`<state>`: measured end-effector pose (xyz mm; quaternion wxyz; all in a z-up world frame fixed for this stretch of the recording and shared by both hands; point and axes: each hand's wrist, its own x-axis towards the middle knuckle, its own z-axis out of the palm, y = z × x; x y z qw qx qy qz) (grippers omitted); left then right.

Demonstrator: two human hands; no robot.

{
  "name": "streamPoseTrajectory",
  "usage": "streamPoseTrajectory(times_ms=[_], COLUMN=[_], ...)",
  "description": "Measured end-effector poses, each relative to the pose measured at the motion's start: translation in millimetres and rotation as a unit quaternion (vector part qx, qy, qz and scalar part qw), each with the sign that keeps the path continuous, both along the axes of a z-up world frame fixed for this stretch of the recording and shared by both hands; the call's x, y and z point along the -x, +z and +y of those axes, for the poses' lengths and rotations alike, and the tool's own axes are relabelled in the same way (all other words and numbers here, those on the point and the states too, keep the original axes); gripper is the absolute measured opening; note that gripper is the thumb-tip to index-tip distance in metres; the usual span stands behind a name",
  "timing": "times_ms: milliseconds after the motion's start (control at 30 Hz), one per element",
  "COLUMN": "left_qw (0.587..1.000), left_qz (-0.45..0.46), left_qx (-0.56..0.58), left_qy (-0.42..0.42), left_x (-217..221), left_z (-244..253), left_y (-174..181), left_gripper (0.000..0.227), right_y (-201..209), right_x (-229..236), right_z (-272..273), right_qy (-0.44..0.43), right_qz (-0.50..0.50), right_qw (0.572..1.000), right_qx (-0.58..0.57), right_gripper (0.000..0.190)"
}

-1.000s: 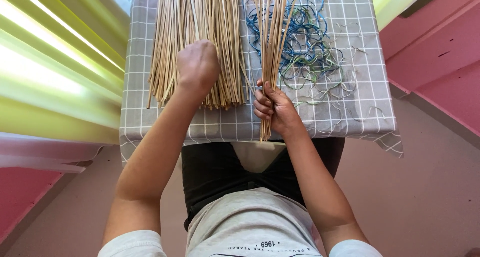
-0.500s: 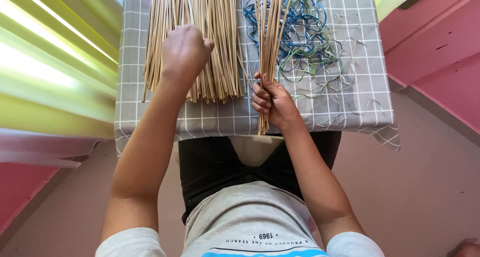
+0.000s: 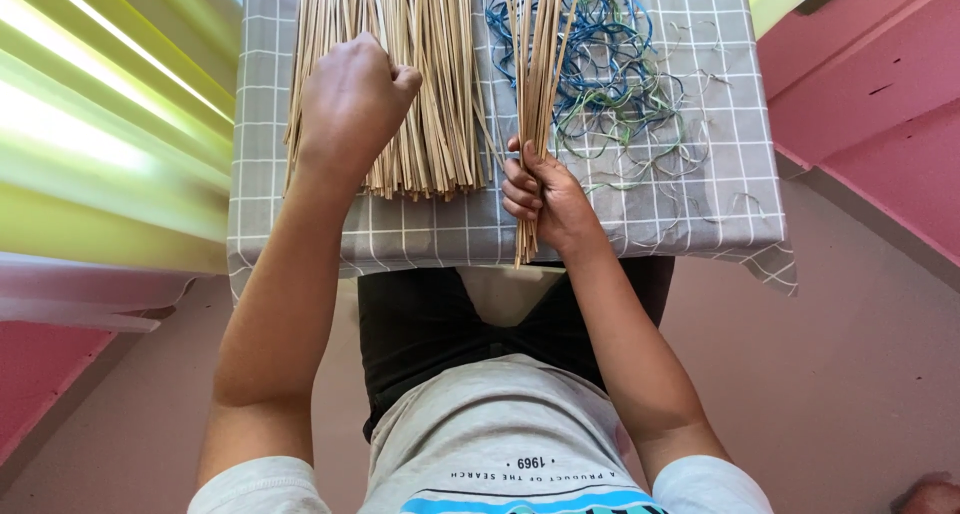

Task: Assembling bundles of thin wooden sticks by picking them from a pile and grouping them together.

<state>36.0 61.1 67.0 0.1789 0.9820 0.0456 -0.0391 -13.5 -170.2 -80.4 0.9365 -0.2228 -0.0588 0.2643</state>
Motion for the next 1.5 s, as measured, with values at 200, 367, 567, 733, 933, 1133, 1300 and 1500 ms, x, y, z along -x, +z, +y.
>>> streamPoseTrajectory(times_ms=[200, 367, 567, 733, 933, 1133, 1300, 1500], left_qw=[0.998, 0.986, 0.89, 0.849, 0.908, 0.923, 0.937, 0.947], left_qz=[-0.036, 0.003, 0.038, 0.013, -0.04, -0.048, -0.045, -0.052], left_qx=[0.051, 0.166, 0.449, 0.522, 0.408, 0.371, 0.337, 0.305], left_qy=[-0.006, -0.006, -0.067, -0.082, -0.081, -0.09, -0.086, -0.09], left_x=[4.8, 11.8, 15.6, 27.7, 44.3, 45.0, 46.5, 42.6], left_z=[2.1, -13.2, -39.2, -70.9, -84.4, -85.4, -85.2, -82.3], left_y=[3.4, 8.1, -34.8, -57.5, -54.4, -56.2, -50.2, -47.7], left_gripper=[0.03, 0.019, 0.013, 0.009, 0.015, 0.017, 0.017, 0.019], right_y=[5.0, 5.9, 5.9, 1.9, -10.7, -3.1, -3.5, 3.8], right_x=[1.9, 2.3, 2.6, 1.2, 0.1, 2.1, 2.2, 3.5], right_z=[0.5, 0.7, 2.3, 4.6, 2.2, 0.7, 0.4, 1.8], right_qy=[-0.002, 0.008, 0.01, -0.032, -0.082, -0.031, -0.029, -0.028], right_qz=[-0.006, -0.011, -0.027, -0.038, 0.023, -0.032, -0.043, -0.049], right_qw=[1.0, 1.0, 0.999, 0.996, 0.991, 0.995, 0.996, 0.994], right_qx=[0.012, -0.001, 0.015, 0.073, 0.099, 0.088, 0.072, 0.089], right_gripper=[0.019, 0.017, 0.017, 0.021, 0.027, 0.024, 0.018, 0.023])
